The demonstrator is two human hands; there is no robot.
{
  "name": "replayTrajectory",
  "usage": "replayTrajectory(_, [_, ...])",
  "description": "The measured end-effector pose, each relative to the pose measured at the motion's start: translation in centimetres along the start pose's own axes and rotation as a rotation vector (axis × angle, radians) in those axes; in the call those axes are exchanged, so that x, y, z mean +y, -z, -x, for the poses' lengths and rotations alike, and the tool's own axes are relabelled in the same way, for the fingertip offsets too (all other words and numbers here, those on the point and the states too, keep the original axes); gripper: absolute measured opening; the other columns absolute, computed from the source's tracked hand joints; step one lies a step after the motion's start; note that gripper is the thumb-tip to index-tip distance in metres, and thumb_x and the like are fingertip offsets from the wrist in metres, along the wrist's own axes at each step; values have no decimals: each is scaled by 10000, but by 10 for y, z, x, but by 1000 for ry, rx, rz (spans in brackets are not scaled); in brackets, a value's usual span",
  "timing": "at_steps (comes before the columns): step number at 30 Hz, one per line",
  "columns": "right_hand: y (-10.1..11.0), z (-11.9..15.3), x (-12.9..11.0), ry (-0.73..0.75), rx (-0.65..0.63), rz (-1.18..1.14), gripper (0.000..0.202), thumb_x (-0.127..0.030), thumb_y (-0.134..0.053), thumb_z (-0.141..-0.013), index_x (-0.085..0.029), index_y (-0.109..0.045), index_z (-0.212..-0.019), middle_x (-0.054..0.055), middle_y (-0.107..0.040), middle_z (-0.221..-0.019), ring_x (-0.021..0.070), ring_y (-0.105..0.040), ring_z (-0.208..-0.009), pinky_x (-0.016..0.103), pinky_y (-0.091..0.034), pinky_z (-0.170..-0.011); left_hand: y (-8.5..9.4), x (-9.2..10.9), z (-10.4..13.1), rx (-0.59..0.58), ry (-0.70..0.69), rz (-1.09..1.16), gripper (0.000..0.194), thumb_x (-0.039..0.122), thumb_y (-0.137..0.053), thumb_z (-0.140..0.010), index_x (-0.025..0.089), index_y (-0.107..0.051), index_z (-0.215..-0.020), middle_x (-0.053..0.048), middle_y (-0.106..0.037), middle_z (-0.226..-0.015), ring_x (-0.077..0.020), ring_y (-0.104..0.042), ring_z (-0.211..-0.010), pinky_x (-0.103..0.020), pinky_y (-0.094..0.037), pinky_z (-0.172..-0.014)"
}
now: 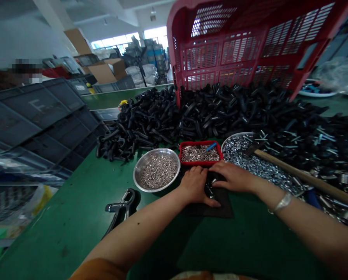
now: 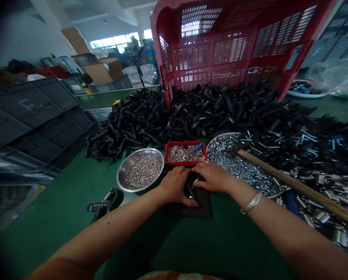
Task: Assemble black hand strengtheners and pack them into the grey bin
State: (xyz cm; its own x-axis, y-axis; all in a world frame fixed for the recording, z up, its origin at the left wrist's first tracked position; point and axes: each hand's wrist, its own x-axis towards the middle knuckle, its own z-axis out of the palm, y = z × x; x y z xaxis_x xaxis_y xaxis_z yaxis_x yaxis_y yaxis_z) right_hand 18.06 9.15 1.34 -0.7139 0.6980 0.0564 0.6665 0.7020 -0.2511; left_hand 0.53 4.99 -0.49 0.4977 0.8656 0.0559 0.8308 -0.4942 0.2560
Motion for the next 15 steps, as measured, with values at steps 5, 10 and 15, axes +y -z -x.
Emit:
replayTrajectory(5, [26, -56, 9, -430, -100, 271, 282, -297, -465, -797, -142, -666, -920, 131, -657, -939, 230, -586, -916, 318, -425, -783, 18, -5, 0, -9, 68, -59, 1046, 844, -445, -409, 159, -446, -1199, -125, -493, -1157, -303, -439, -1067, -403, -358, -906])
replayTrajectory(10, [18, -89, 16, -473, -145, 263, 202, -200, -587, -659, -119, -691, -812, 159, -672, -855, 246, -622, -813, 278, -439, -661, 43, -36, -39, -32, 411, -92, 410, 528, -372, -804, 279, -571, -1063, -57, -598, -1055, -234, -541, -973, -344, -427, -797])
replayTrajectory(15, [10, -73, 19, -426, -59, 205, 178, -246, -530, -704, -190, -670, -800, 90, -677, -848, 214, -618, -786, 266, -424, -631, 36, -48, -78, -109, 440, -59, 254, 396, -543, -739, 322, -624, -968, -13, -641, -990, -202, -587, -902, -301, -447, -754])
